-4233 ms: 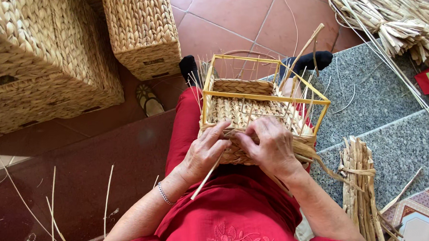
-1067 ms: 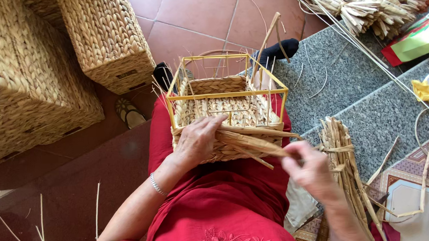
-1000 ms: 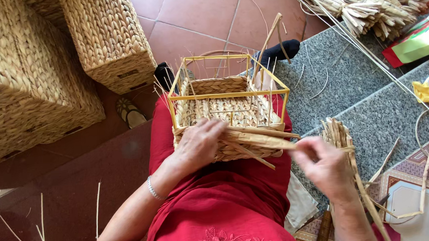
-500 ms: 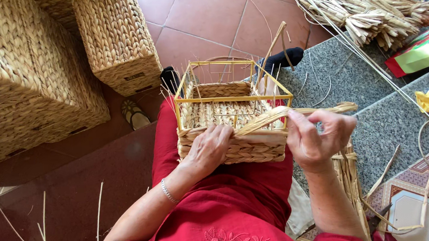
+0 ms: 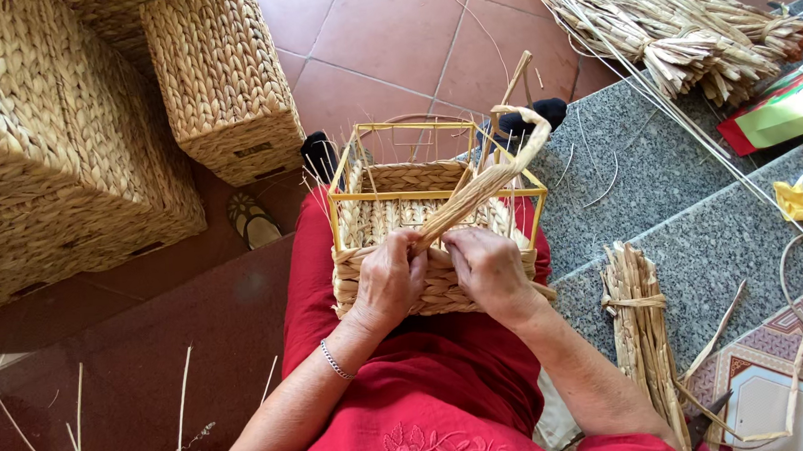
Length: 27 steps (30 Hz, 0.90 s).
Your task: The person sits on the floor with a partially woven water hyacinth basket on a yellow frame on their lap. They weave long dried plant strips around the frame, pull and tighten strands, tuck ends into the weave, and reposition the basket to work around its sides.
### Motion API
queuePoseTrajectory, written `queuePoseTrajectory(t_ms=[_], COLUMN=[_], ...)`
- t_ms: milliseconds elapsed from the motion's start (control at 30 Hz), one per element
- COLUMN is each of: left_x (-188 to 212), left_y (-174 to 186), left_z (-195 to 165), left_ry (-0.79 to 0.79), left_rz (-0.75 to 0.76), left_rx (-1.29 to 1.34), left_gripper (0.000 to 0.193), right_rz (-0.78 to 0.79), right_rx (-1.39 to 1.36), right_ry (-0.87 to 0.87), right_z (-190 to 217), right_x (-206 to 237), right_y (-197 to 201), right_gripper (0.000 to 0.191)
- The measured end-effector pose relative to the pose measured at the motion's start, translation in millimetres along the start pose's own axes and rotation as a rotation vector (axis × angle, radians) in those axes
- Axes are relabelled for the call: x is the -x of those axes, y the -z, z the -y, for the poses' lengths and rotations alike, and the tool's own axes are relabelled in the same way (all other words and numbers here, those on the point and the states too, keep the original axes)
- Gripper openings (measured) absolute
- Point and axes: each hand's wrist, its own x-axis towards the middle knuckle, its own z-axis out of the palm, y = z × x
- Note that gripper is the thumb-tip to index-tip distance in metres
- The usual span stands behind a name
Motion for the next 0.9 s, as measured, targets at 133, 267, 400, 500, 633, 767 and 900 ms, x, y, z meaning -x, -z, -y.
queuePoseTrajectory(t_ms=[133, 267, 400, 500, 633, 767, 900], left_x=[-1.9, -4.0, -6.6, -4.6, -0.5, 1.8, -0.9], left_y=[-1.8, 1.1, 7.7, 15.3, 16.8, 10.0, 4.0], left_z=[-3.3, -8.5, -13.6, -14.0, -10.4, -6.8, -6.1], left_ry=[-0.122, -0.182, -0.118, -0.054, 0.010, -0.047, -0.084], left_rz=[-0.007, 0.043, 0.044, 0.016, -0.040, -0.108, -0.110], left_rx=[-0.140, -0.229, -0.128, 0.018, 0.106, 0.058, -0.084], left_gripper=[0.016, 0.025, 0.032, 0.036, 0.027, 0.023, 0.023], right_rz=[0.177, 0.303, 0.114, 0.092, 0.074, 0.014, 0.062], right_rx=[-0.001, -0.170, -0.301, -0.199, -0.043, 0.064, -0.020], right_ry=[-0.218, -0.537, -0.390, -0.338, -0.350, -0.343, -0.340], right_z=[-10.6, -13.9, -9.6, -6.5, -5.7, -2.3, -1.7], right_x=[-0.1, -0.4, -2.6, -4.7, -6.9, -5.3, -0.6], right_y=[-3.3, -0.2, -2.0, -5.9, -14.0, -22.5, -18.0], right_gripper=[0.009, 0.021, 0.025, 0.028, 0.029, 0.028, 0.024])
